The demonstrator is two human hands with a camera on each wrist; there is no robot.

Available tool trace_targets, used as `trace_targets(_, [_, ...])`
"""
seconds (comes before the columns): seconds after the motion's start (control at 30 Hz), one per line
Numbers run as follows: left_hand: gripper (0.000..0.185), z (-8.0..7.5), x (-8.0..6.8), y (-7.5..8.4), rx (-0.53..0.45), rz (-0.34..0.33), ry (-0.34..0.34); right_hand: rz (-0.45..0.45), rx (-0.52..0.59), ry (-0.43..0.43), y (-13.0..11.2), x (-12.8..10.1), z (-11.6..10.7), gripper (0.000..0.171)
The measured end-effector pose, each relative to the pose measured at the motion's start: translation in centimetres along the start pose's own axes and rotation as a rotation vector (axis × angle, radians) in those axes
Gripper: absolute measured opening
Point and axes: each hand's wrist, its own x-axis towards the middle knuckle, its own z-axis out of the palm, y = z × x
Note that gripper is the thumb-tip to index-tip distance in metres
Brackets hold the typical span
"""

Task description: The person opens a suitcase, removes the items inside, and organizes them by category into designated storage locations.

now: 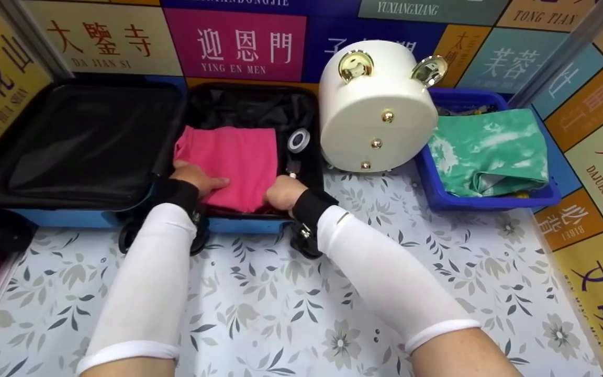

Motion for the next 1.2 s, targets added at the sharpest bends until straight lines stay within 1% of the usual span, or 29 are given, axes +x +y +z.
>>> trace_targets(0.1, [0.119, -0.2, 0.1, -0.2, -0.057, -0.006, 0.018, -0.005, 0.001, 0.0, -0.1, -0.1, 0.0, 0.02])
trace_targets(0.2, [0.106, -0.3, 0.3, -0.4, -0.065, 0.016, 0.033, -0.01, 0.002, 0.001, 0.0, -0.1, 0.0, 0.017])
trace_targets(0.3, [0.09, -0.4, 0.3, -0.6, -0.04, 0.063, 0.018, -0.004, 0.005, 0.002, 0.0, -0.1, -0.1, 0.022])
trace_targets(0.37, [0.086, -0.5, 0.4, -0.8, -0.021, 0.095, 0.0, 0.005, 0.012, 0.003, 0.0, -0.1, -0.1, 0.028])
trace_targets(0.43, [0.089, -0.6, 0.4, -0.9, -0.021, 0.112, -0.012, 0.008, 0.016, 0.002, 0.0, 0.0, -0.1, 0.031])
trace_targets(0.47, [0.091, -0.6, 0.4, -1.0, -0.051, 0.111, -0.014, 0.006, 0.012, 0.001, 0.0, 0.0, -0.1, 0.032])
trace_targets(0.57, [0.108, -0.8, 0.4, -1.0, -0.158, 0.109, 0.0, -0.007, 0.008, 0.002, 0.0, 0.0, 0.0, 0.029])
trace_targets(0.6, [0.114, -0.8, 0.3, -1.0, -0.202, 0.11, 0.014, -0.013, 0.001, 0.004, 0.0, 0.0, 0.0, 0.026])
trace_targets(0.67, [0.121, -0.9, 0.2, -0.8, -0.293, 0.124, 0.064, -0.011, 0.019, 0.008, 0.1, 0.1, 0.1, 0.02])
trace_targets(0.77, [0.121, -1.2, -0.2, -0.1, -0.335, 0.176, 0.169, 0.034, 0.136, 0.009, 0.1, 0.1, 0.3, 0.015])
trace_targets(0.83, [0.119, -1.3, -0.6, 0.5, -0.322, 0.216, 0.242, 0.075, 0.235, 0.002, 0.1, 0.2, 0.3, 0.021])
trace_targets(0.9, [0.114, -1.4, -1.2, 1.2, -0.282, 0.26, 0.301, 0.122, 0.333, -0.003, 0.0, 0.2, 0.4, 0.031])
trace_targets(1.0, [0.103, -1.5, -2.4, 2.2, -0.215, 0.341, 0.368, 0.165, 0.399, 0.012, 0.0, 0.3, 0.3, 0.044])
trace_targets(1.1, [0.093, -1.8, -3.8, 3.2, -0.177, 0.434, 0.405, 0.181, 0.425, 0.052, 0.0, 0.2, 0.1, 0.054])
trace_targets(1.17, [0.09, -2.0, -4.8, 3.8, -0.158, 0.493, 0.42, 0.183, 0.488, 0.09, 0.1, 0.2, 0.0, 0.064])
trace_targets(1.2, [0.089, -2.1, -5.3, 4.0, -0.152, 0.519, 0.426, 0.179, 0.545, 0.111, 0.1, 0.1, 0.0, 0.068])
